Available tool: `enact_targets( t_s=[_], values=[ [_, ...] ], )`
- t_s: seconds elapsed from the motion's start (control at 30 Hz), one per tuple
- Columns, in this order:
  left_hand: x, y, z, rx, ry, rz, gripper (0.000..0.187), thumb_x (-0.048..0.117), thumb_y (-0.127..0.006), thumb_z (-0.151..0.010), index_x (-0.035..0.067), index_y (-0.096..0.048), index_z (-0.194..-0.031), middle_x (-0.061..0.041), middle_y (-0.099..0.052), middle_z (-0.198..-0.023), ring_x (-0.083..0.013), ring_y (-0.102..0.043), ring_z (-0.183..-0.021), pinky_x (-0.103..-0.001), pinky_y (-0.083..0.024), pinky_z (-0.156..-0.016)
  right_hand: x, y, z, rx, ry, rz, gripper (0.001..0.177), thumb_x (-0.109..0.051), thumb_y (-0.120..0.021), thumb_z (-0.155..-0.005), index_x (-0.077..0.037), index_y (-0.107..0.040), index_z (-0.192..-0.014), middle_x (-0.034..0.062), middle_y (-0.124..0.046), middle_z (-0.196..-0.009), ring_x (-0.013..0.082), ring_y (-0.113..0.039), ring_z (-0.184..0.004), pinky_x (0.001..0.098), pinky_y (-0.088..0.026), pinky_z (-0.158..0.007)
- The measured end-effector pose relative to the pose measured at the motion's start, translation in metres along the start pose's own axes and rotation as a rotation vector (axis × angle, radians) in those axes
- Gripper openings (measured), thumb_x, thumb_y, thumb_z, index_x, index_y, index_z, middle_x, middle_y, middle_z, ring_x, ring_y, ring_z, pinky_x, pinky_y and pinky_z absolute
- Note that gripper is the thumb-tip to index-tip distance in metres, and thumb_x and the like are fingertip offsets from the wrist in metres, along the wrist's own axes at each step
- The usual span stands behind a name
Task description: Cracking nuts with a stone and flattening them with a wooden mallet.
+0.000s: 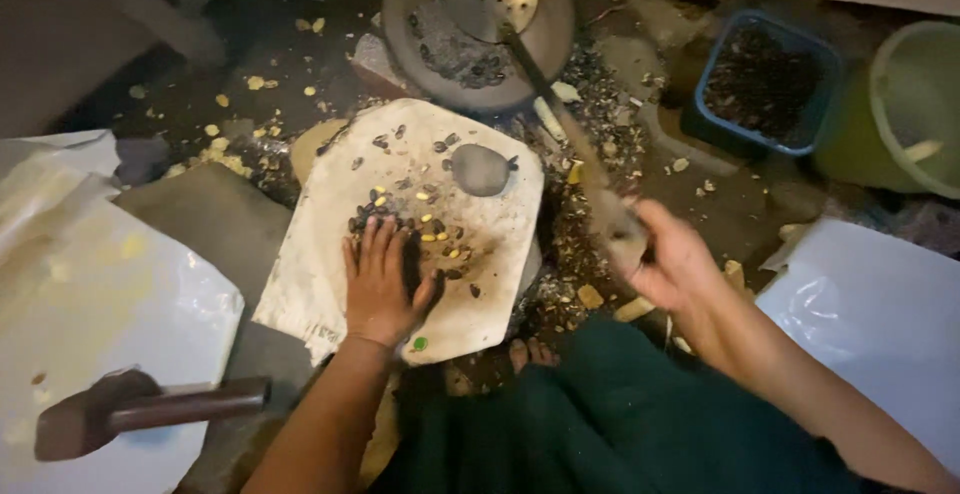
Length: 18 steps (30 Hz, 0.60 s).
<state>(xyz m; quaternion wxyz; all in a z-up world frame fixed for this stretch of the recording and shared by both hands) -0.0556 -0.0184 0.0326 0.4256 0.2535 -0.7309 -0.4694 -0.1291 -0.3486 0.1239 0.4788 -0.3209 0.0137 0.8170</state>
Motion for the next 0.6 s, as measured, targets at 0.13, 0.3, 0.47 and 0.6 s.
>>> enact_targets(
  t_s=[0.13, 0.3, 0.47, 0.6],
  values=[
    [-0.004, -0.006, 0.003, -0.004, -0.014, -0.028, 0.074, 0.053, -0.067, -0.088, 0.009, -0.046, -0.145, -0.016, -0.043, -0.159, -0.039, -0.031, -0.155, -0.07, -0.016, -0.123, 0.01, 0.001, 0.026, -0.097, -0.072, 0.202, 0.03, -0.027, -0.072, -0.092, -0.003, -0.066, -0.109, 0.0102, -0.062, -0.085, 0.025, -0.069, -0.07, 0.0396, -0.064, -0.058],
    [-0.005, -0.005, -0.005, -0.086, 0.028, -0.067, 0.078, 0.055, -0.065, -0.087, 0.007, -0.048, -0.146, -0.017, -0.04, -0.162, -0.0411, -0.029, -0.156, -0.072, -0.017, -0.122, -0.004, -0.028, 0.068, -0.086, -0.116, 0.523, 0.06, -0.025, -0.056, -0.097, -0.032, -0.051, -0.157, -0.0015, -0.054, -0.133, 0.0034, -0.05, -0.11, 0.0099, -0.037, -0.082],
    [0.001, -0.003, -0.001, -0.063, 0.007, -0.089, 0.079, 0.052, -0.068, -0.085, 0.01, -0.045, -0.149, -0.017, -0.041, -0.16, -0.0423, -0.03, -0.155, -0.073, -0.018, -0.12, -0.01, -0.035, 0.056, -0.334, 0.139, 0.537, 0.069, -0.016, -0.069, -0.086, -0.002, -0.05, -0.152, 0.0246, -0.045, -0.155, 0.0356, -0.04, -0.135, 0.051, -0.038, -0.114],
    [0.005, -0.003, -0.008, -0.09, 0.025, -0.107, 0.079, 0.054, -0.068, -0.085, 0.01, -0.047, -0.148, -0.017, -0.043, -0.158, -0.0435, -0.033, -0.153, -0.073, -0.019, -0.12, 0.004, -0.037, 0.044, -0.38, -0.054, 0.377, 0.075, -0.015, -0.068, -0.084, -0.017, -0.046, -0.156, 0.0359, -0.055, -0.143, 0.0563, -0.075, -0.089, 0.0474, -0.065, -0.045]
  ],
)
Point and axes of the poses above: each hand's wrist, its own z-axis away from the middle knuckle, its own y-axis out of the back of the hand, x = y × z, the point moved 5 cm from there along -z, towards the middle knuckle
